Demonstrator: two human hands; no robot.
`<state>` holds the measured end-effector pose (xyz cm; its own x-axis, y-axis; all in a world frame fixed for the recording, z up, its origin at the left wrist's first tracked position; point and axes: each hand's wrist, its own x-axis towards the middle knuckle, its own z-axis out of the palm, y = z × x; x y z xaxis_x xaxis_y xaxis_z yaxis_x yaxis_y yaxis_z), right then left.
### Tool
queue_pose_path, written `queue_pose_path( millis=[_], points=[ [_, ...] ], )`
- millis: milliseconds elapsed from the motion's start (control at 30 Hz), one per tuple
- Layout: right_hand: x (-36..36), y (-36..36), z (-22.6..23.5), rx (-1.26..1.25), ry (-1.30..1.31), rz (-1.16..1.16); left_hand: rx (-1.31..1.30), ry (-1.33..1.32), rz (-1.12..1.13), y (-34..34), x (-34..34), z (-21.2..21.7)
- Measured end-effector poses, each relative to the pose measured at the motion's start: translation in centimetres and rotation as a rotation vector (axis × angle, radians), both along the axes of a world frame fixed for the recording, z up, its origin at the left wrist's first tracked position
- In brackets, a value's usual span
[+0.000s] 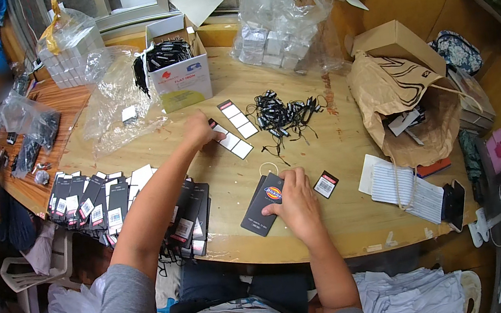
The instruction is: The person repeatedly picks up small black tags and attaches them to thin black cords by hand. They then place the assembled units into a small white box on the table.
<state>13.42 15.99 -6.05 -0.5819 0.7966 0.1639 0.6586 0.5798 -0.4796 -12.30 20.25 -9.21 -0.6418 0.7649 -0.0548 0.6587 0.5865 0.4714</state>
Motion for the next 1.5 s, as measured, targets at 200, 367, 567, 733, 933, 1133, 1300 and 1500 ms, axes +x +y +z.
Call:
queue_pose_path(
  millis=[200,367,567,733,933,1133,1300,1500],
  points=[
    [0.1,1.0,-1.4,-0.296,0.411,0.025,0.273,-0.169,-0.011,-1.1,-0.4,0.2],
    [0.8,-0.1,1.4,-0.624,0.862,0.232,0.717,-0.574,-0.313,-5.3,2.4,6.0],
    [0.0,-2.8,3.2,-0.475,1.09,0.204,0.599,-0.907,-0.431,-12.2,8.2,8.8],
    [-0.4,-3.7,2.4,-0.447,1.056,0.145,0.705,-1.239,-0.242,-14.3,11.5,7.2],
    [4.2,1.0,1.7,-0.19,0.392,-0.2,0.817,-1.334,-0.103,-16.4,13.3,4.0],
    [7.0,4.4,-0.9,0.059,-0.068,-0.368,0.75,-1.533,-0.036,-17.2,14.3,3.6],
    [7.1,5.4,-1.1,-0.279,0.257,-0.436,0.763,-1.555,-0.026,-17.1,14.4,3.2],
    [8.6,6.3,-2.0,-0.445,0.592,-0.393,0.785,-1.571,-0.018,-17.2,14.2,3.3]
  ],
)
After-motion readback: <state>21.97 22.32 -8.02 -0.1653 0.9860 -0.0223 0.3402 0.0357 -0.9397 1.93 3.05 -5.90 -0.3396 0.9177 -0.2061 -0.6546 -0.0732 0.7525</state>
